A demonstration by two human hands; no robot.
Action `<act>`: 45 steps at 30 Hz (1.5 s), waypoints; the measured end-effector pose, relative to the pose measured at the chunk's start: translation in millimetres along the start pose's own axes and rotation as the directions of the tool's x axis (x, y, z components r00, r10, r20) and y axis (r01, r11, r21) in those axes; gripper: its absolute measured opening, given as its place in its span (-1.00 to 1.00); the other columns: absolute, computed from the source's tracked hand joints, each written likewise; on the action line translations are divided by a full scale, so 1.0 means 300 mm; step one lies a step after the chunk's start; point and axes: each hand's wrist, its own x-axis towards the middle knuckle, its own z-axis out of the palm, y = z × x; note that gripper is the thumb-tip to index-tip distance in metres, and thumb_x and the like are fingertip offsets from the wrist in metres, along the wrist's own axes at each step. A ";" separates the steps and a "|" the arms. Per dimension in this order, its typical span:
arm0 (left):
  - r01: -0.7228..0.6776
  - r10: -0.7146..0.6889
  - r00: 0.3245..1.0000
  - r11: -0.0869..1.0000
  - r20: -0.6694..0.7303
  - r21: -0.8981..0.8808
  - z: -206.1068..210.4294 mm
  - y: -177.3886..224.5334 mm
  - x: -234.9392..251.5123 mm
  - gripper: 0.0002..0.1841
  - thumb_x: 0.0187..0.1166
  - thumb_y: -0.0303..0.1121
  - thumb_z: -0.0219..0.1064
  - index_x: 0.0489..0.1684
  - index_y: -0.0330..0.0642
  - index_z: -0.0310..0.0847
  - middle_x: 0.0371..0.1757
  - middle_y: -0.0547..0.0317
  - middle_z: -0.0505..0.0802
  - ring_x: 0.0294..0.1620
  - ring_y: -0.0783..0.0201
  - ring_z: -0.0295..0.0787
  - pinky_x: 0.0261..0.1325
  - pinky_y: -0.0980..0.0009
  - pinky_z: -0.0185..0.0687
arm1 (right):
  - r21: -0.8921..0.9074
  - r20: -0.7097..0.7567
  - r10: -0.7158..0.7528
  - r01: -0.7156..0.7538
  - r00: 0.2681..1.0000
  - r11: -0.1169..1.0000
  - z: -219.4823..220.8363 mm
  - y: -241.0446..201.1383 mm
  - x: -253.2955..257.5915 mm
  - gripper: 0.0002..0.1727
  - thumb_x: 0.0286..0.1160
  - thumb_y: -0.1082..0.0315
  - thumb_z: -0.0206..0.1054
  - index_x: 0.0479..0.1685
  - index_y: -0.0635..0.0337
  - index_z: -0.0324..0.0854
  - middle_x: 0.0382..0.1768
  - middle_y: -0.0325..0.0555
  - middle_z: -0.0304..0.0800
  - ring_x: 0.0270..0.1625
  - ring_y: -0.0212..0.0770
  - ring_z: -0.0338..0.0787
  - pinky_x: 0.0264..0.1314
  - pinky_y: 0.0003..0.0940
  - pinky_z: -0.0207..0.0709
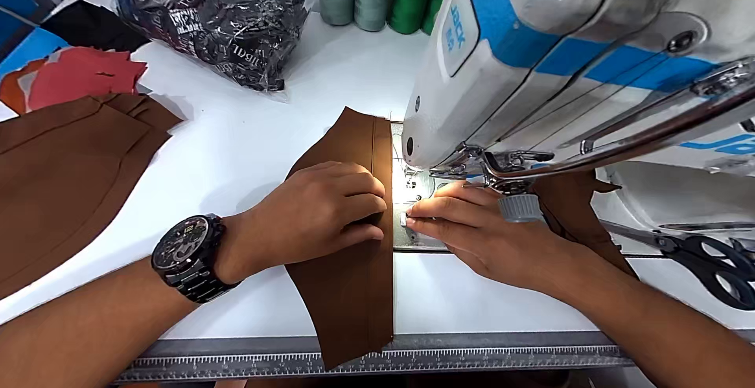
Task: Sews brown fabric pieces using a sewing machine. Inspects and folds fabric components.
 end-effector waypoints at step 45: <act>-0.096 0.100 0.991 0.994 0.090 -0.046 -0.027 0.019 -0.020 -0.69 0.74 -0.13 0.20 0.08 0.02 0.89 0.24 0.22 0.88 0.46 0.18 0.70 0.57 0.27 0.56 | -0.086 -0.018 -0.020 0.018 1.000 0.996 0.024 -0.006 0.024 -0.63 0.68 0.37 0.18 0.32 -0.02 0.78 0.32 -0.23 0.78 0.35 -0.13 0.69 0.40 -0.18 0.54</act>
